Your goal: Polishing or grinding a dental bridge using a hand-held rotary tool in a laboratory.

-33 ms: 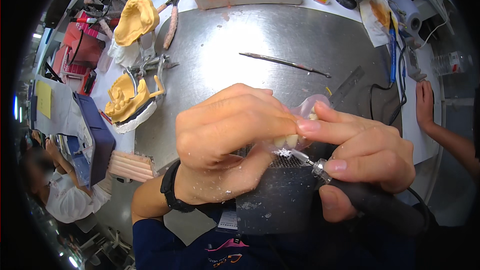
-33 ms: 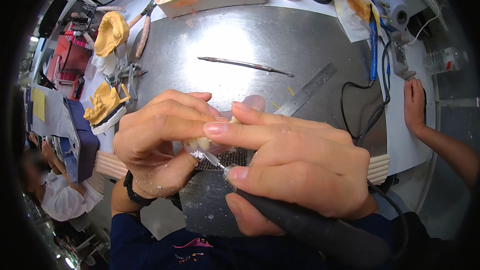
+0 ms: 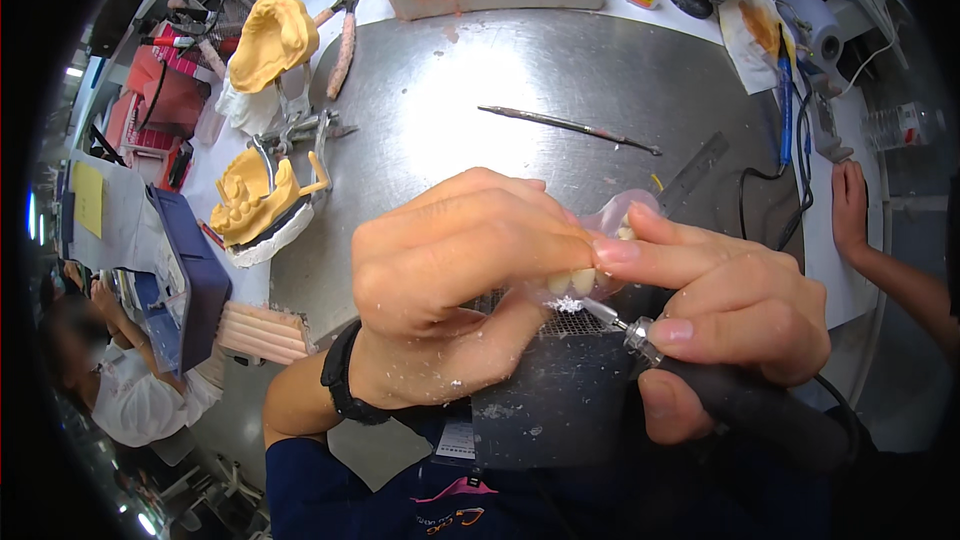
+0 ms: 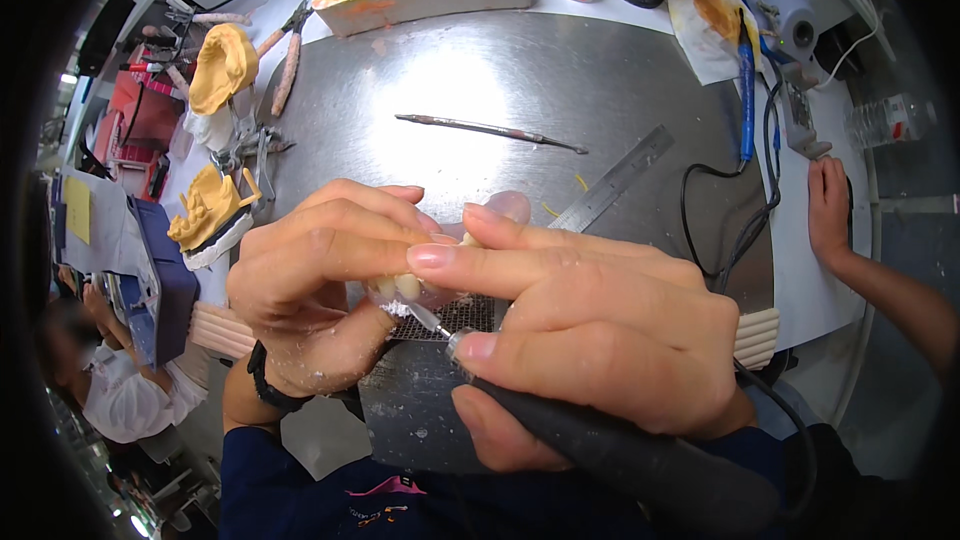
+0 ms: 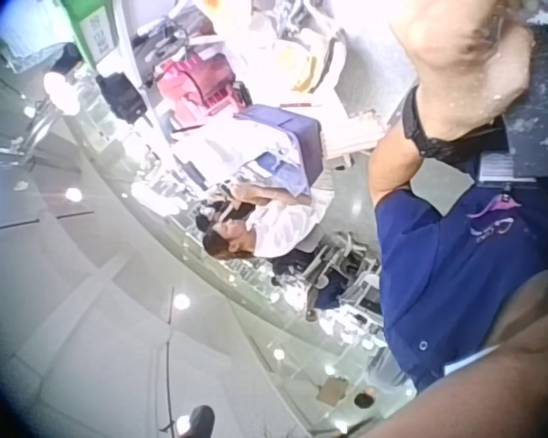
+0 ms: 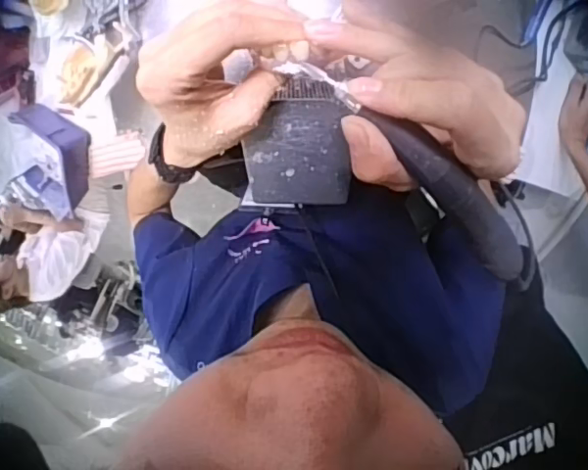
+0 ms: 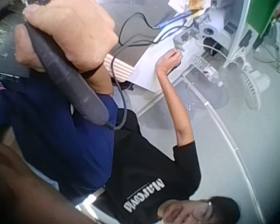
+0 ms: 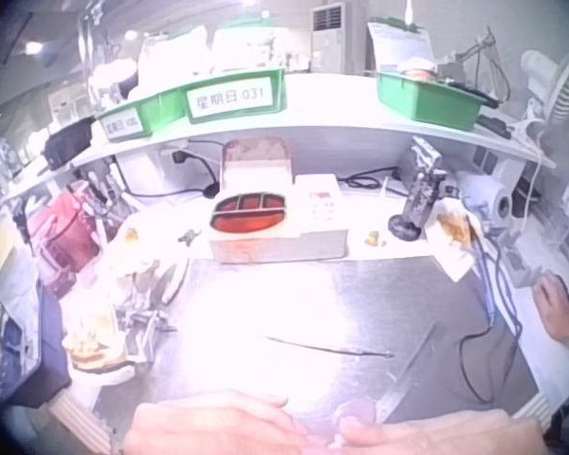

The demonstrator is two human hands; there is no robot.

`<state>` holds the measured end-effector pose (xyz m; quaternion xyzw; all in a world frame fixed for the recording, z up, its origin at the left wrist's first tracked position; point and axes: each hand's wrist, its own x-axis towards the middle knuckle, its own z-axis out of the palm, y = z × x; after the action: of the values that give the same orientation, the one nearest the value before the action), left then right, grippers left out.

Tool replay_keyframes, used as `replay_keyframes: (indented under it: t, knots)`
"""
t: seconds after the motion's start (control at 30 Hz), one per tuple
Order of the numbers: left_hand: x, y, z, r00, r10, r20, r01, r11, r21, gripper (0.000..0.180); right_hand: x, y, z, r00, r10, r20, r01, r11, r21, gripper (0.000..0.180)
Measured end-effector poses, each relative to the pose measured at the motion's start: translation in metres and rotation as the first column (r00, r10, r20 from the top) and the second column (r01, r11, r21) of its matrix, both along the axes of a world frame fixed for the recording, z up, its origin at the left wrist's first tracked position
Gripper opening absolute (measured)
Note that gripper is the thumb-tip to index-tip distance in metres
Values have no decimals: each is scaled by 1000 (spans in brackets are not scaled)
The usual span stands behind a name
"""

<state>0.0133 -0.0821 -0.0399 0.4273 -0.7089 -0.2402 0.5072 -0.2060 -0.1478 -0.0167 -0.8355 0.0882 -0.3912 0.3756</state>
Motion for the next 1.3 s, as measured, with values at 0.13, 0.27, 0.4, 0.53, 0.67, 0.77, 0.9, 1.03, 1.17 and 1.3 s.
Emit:
replay_keyframes:
  t: [0.13,0.27,0.4,0.53,0.67,0.77,0.9,1.03,1.17,1.3]
  knots:
    - [-2,-1,-2,997,-21,-69,23,1000,21,24,-6,-4,1,993,114,-28,-113,993,43,27]
    - [-5,-2,-2,995,8,-104,-8,1000,4,32,-7,-3,-2,994,97,57,-104,985,136,30]
    - [-6,1,1,997,61,-56,-59,998,39,30,-4,0,-7,988,156,20,-154,986,-63,30]
    - [-8,0,0,994,63,-84,-62,998,19,30,-4,4,-7,983,150,109,-139,985,-103,31]
    - [-5,0,0,997,40,-72,-40,999,8,25,-6,0,-2,993,95,66,-93,995,-34,31]
    - [-1,1,0,999,1,-36,-1,1000,11,20,-4,-3,-1,996,92,17,-93,993,74,26]
    - [0,1,0,1000,-7,-22,7,1000,16,21,-2,-3,-1,997,79,18,-80,995,62,24]
    - [-6,4,4,999,33,-8,-33,999,-9,19,-2,-1,-2,997,74,12,-74,997,35,26]
    - [-8,12,10,993,84,-84,-65,976,207,21,-2,6,2,1000,24,-17,-23,998,50,29]
    - [-8,11,8,995,63,-81,-50,987,152,28,0,13,0,1000,13,-12,-13,1000,11,29]
